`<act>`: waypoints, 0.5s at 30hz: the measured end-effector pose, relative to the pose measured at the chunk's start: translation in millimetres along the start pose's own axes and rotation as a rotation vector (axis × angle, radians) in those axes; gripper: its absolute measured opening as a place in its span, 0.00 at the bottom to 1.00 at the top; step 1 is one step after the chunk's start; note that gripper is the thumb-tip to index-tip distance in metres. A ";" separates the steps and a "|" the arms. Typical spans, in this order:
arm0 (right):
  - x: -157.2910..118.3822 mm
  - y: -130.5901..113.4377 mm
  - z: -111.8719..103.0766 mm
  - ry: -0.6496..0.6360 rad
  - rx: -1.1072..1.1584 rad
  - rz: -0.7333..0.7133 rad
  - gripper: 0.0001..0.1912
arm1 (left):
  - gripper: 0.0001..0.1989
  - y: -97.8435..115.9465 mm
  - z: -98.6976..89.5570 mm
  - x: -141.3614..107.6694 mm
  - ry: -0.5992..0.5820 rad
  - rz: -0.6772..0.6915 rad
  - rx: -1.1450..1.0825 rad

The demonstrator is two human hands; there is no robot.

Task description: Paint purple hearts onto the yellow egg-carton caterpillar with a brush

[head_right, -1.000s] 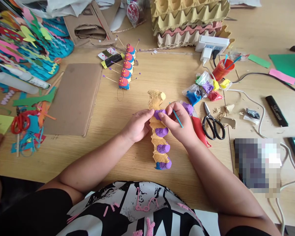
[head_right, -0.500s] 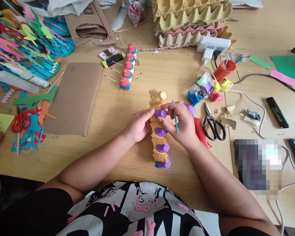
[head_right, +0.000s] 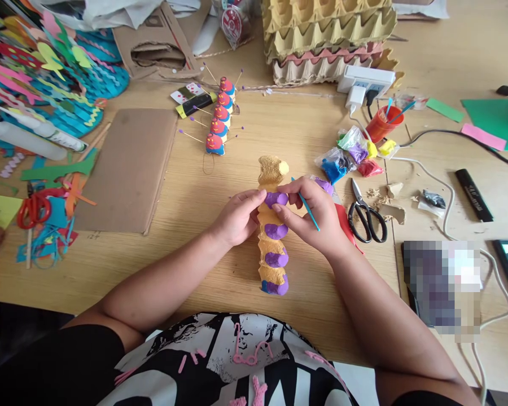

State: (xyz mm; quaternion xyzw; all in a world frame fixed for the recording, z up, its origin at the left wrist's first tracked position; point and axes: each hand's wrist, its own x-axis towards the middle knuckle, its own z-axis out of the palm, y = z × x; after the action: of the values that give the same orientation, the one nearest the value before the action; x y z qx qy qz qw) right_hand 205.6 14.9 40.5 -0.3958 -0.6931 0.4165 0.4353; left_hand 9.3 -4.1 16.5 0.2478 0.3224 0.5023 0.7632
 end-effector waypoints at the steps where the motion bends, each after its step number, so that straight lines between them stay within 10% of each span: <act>1: 0.2 1.2 -0.2 -0.001 0.003 -0.022 0.18 | 0.23 0.3 0.1 -0.3 -0.001 -0.006 0.004; 15: 1.7 6.0 0.5 -0.018 -0.035 -0.177 0.17 | 0.25 0.3 1.8 -0.9 -0.006 0.001 0.033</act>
State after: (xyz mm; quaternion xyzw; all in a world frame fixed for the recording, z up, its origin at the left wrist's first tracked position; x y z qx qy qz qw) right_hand 205.8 18.3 35.3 -0.3369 -0.7363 0.3678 0.4572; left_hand 10.2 -4.9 18.2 0.2620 0.3285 0.4965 0.7596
